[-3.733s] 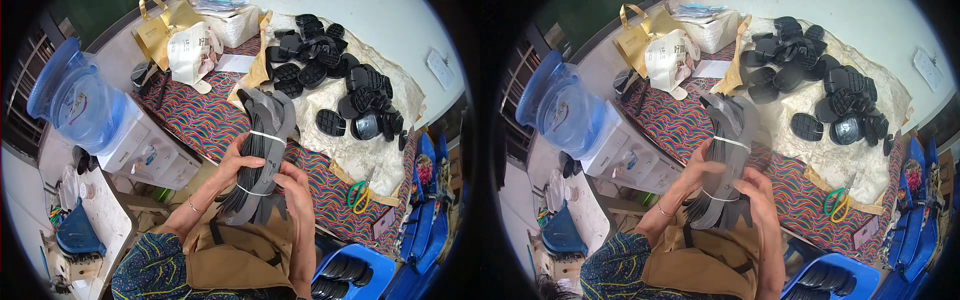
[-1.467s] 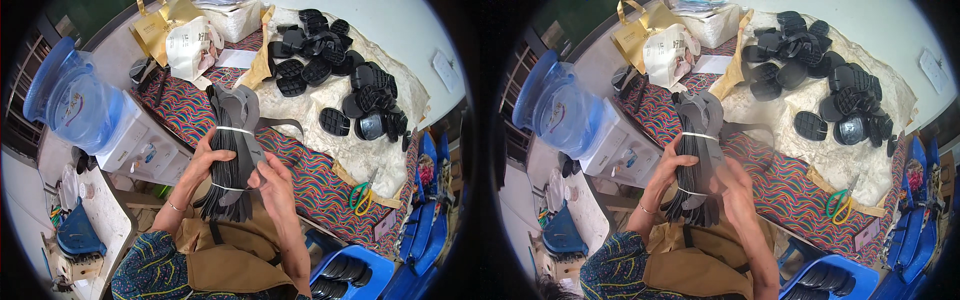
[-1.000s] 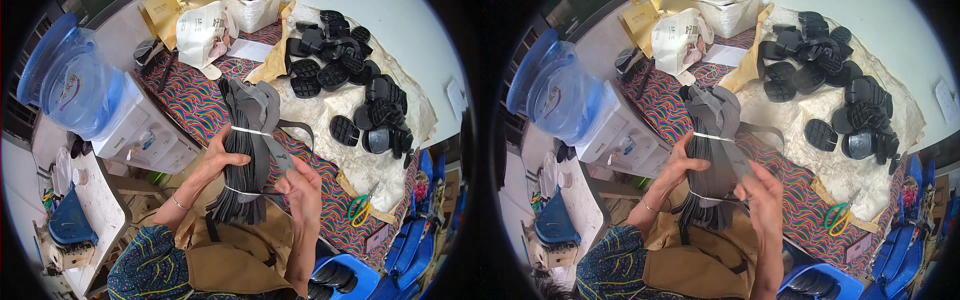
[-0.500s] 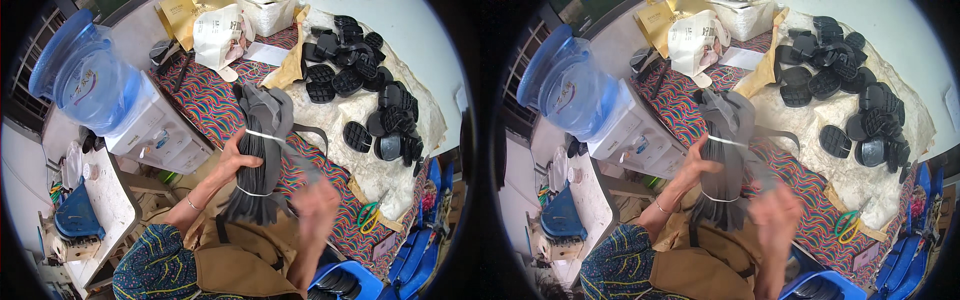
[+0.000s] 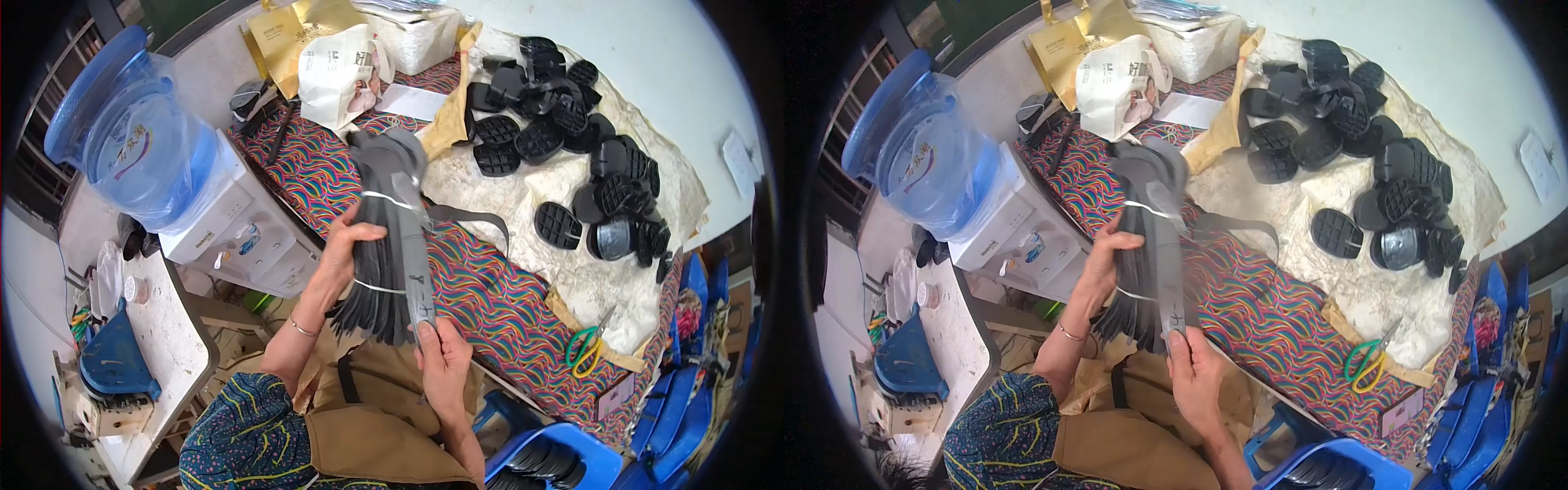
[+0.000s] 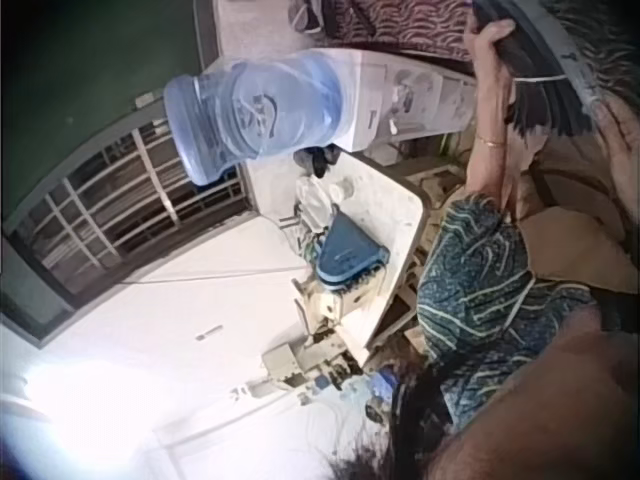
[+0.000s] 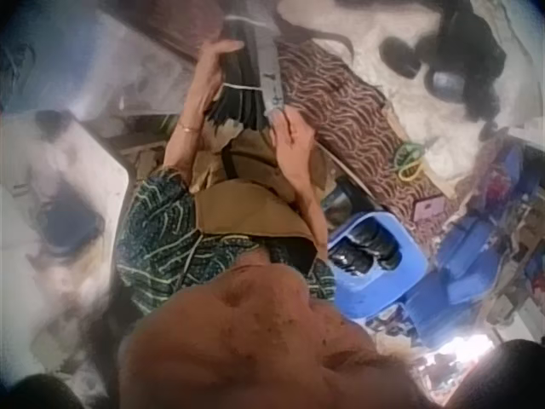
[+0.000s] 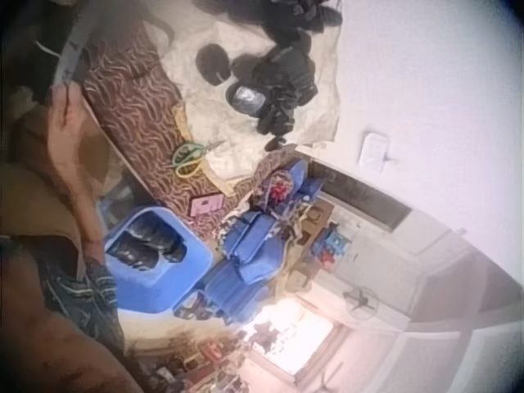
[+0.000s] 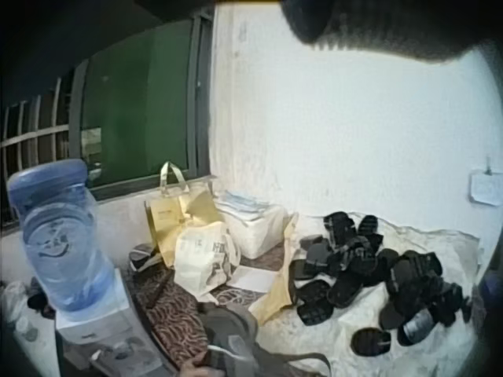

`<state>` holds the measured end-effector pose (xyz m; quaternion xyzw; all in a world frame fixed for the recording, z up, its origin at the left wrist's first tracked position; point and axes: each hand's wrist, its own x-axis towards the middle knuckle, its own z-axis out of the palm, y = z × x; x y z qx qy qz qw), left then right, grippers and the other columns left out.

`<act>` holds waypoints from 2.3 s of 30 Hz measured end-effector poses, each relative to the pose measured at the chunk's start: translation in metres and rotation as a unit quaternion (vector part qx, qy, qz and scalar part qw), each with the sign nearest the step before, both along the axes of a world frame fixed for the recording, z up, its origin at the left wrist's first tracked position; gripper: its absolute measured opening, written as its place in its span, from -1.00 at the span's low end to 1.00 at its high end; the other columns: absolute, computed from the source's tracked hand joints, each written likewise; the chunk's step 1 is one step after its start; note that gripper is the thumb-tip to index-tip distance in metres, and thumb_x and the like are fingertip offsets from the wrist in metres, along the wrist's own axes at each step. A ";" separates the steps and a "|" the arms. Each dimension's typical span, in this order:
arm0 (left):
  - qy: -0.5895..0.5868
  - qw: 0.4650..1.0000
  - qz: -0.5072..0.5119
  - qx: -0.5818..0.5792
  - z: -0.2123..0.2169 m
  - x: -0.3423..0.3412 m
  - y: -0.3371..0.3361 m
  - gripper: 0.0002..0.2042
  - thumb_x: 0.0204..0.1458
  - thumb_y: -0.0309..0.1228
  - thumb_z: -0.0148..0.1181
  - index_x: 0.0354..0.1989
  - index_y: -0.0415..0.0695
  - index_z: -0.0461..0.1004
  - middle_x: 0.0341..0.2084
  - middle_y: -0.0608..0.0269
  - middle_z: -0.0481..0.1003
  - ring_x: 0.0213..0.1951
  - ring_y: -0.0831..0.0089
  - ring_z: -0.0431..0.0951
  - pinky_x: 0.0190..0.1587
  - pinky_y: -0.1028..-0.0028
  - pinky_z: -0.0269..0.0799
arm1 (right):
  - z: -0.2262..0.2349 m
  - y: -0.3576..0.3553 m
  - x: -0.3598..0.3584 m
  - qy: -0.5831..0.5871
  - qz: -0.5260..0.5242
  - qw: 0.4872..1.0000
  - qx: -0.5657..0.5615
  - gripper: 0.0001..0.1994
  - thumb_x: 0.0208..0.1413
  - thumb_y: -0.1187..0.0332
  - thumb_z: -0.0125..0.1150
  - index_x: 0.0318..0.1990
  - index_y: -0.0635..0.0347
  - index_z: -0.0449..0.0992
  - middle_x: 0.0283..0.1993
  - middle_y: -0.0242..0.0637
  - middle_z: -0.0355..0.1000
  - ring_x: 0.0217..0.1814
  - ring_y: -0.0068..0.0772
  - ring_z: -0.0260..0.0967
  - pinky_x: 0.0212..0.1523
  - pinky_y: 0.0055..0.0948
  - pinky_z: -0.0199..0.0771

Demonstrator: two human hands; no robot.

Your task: The person assembles black slipper sandals by hand at a workbench. They pick up a sole and a strap, thread the strap through the sole's holes, and secure it. The person handles multiple components, including soles and straps, and places finished units into a blue bin.

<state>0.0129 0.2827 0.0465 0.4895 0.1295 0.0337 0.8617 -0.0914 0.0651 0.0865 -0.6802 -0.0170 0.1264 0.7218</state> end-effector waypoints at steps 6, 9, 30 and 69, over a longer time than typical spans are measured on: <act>0.006 0.999 0.044 -0.029 0.003 0.002 0.012 -0.60 -0.22 -0.61 0.23 -0.09 -0.29 0.48 -0.37 0.20 0.59 -0.41 0.39 0.63 -0.24 0.36 0.63 | -0.003 -0.011 -0.025 0.052 0.013 0.999 0.004 -0.82 0.32 0.36 0.07 -0.30 0.24 0.50 -0.67 -0.57 0.16 -0.62 -0.77 0.09 -0.62 -0.62 0.07; 0.022 0.990 0.095 -0.106 -0.001 0.022 0.039 -0.71 -0.13 -0.50 0.24 -0.17 -0.27 0.51 -0.37 0.15 0.60 -0.37 0.34 0.65 -0.21 0.29 0.65 | 0.009 -0.053 -0.056 0.026 0.081 0.993 -0.080 -0.82 0.26 0.37 0.12 -0.37 0.25 0.52 -0.66 -0.55 0.23 -0.63 -0.76 0.12 -0.62 -0.64 0.09; -0.006 0.997 0.045 0.068 0.031 -0.026 -0.026 -0.15 -0.18 -0.60 0.33 0.38 -0.32 0.07 -0.11 0.05 0.52 -0.15 0.37 0.60 -0.06 0.44 0.52 | -0.016 0.019 0.084 -0.217 -0.008 0.963 -0.157 -0.58 -0.03 0.36 0.44 -0.05 0.39 0.47 -0.19 -0.09 0.43 -0.24 -0.18 0.43 -0.22 -0.29 0.44; -0.055 0.994 0.019 0.097 -0.016 0.000 -0.026 -0.19 -0.40 -0.63 0.33 0.20 -0.36 0.20 0.03 0.08 0.41 0.04 0.30 0.47 0.08 0.40 0.42 | -0.015 0.032 0.036 -0.322 -0.041 0.918 -0.228 -0.71 -0.05 0.34 0.40 -0.38 0.31 0.37 -0.43 0.03 0.31 -0.33 0.11 0.28 -0.31 -0.03 0.25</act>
